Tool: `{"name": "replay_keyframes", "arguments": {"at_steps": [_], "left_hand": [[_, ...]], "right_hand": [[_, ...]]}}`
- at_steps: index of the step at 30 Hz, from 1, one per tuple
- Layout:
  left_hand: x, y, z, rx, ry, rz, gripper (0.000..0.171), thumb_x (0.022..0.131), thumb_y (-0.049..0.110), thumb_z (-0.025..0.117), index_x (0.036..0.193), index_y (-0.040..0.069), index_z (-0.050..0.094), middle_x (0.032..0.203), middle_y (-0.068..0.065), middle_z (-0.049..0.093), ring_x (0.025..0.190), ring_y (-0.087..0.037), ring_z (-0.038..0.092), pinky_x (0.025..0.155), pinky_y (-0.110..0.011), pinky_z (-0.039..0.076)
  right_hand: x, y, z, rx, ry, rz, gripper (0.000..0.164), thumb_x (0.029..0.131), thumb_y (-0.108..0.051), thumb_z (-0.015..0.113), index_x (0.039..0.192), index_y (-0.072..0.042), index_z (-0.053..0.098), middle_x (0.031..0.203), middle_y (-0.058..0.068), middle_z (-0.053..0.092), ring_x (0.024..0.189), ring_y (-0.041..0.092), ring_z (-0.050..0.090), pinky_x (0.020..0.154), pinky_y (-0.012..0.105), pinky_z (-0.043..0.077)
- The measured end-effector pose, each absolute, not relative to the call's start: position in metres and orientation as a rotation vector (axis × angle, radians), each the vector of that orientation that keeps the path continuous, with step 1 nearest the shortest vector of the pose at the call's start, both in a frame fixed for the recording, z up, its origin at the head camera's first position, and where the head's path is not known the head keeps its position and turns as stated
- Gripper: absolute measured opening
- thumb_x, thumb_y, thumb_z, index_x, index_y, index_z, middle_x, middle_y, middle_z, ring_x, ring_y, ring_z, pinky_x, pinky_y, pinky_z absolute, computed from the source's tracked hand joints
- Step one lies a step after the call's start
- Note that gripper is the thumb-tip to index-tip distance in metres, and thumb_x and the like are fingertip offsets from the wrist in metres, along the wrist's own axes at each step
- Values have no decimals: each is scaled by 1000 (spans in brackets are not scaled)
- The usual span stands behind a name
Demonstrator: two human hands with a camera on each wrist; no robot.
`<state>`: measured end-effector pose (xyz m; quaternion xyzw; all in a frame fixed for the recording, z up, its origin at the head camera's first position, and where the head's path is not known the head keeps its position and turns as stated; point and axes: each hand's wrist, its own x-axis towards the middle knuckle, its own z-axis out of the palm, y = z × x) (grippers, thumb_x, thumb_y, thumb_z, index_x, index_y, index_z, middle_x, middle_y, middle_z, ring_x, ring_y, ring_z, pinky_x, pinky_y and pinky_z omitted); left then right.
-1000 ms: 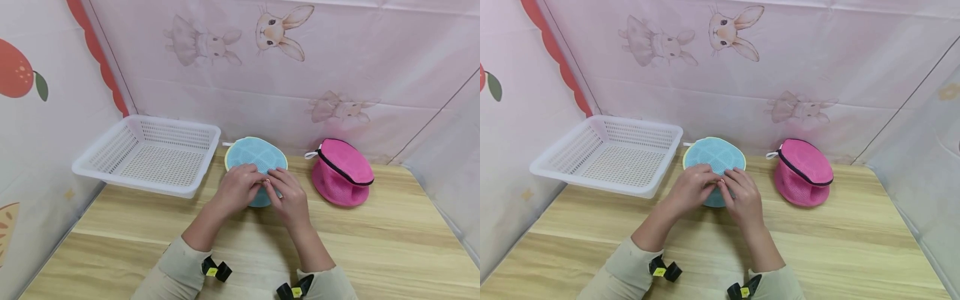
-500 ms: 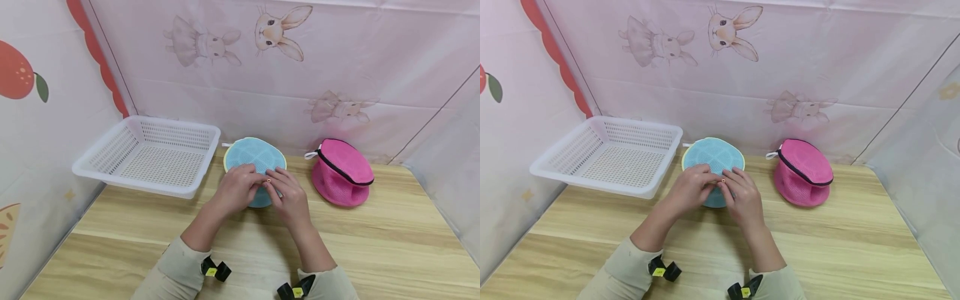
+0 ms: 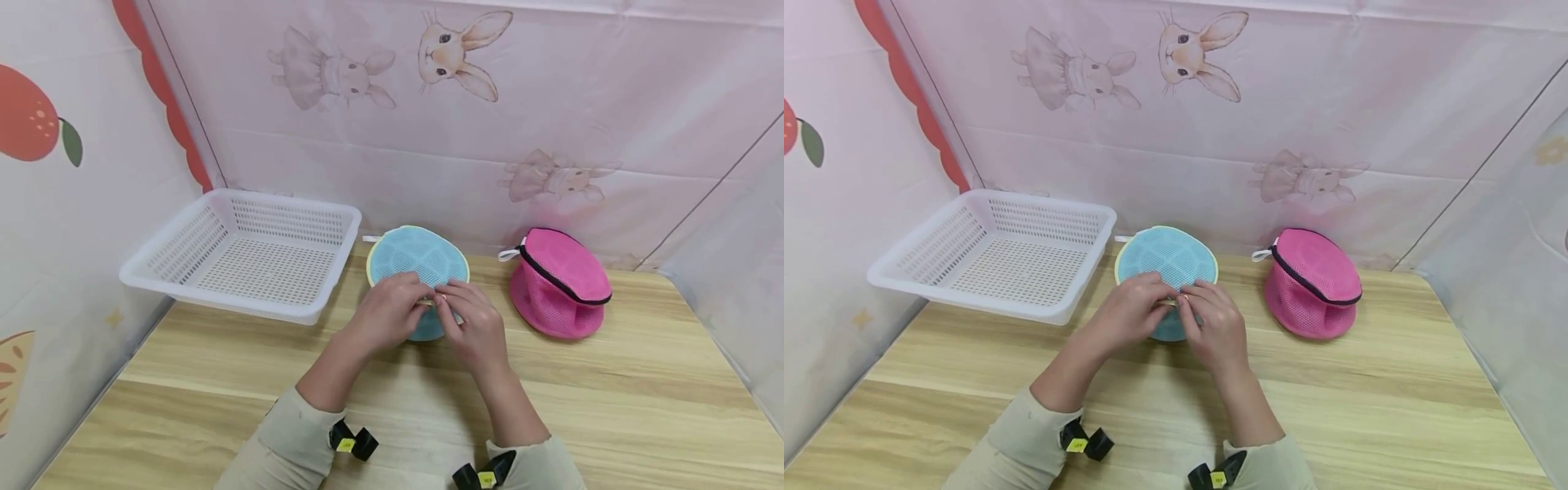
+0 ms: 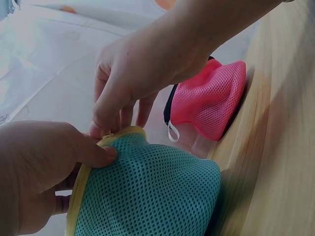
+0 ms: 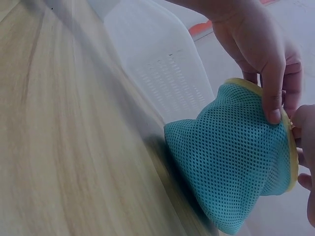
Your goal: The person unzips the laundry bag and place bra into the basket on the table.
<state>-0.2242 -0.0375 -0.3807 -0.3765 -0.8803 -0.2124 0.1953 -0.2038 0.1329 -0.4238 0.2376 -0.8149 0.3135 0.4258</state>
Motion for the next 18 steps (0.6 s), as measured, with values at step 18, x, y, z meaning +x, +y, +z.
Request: {"name": "replay_keyframes", "arguments": {"at_steps": [18], "left_hand": [[-224, -42, -381, -1062, -2425, -515, 33, 84, -2, 66, 102, 23, 78, 70, 3, 45, 64, -12, 41, 60, -26, 35]], "right_hand": [[-200, 134, -423, 588, -2035, 736, 10, 88, -9, 69, 89, -2, 77, 94, 8, 75, 93, 23, 71, 87, 38, 56]]}}
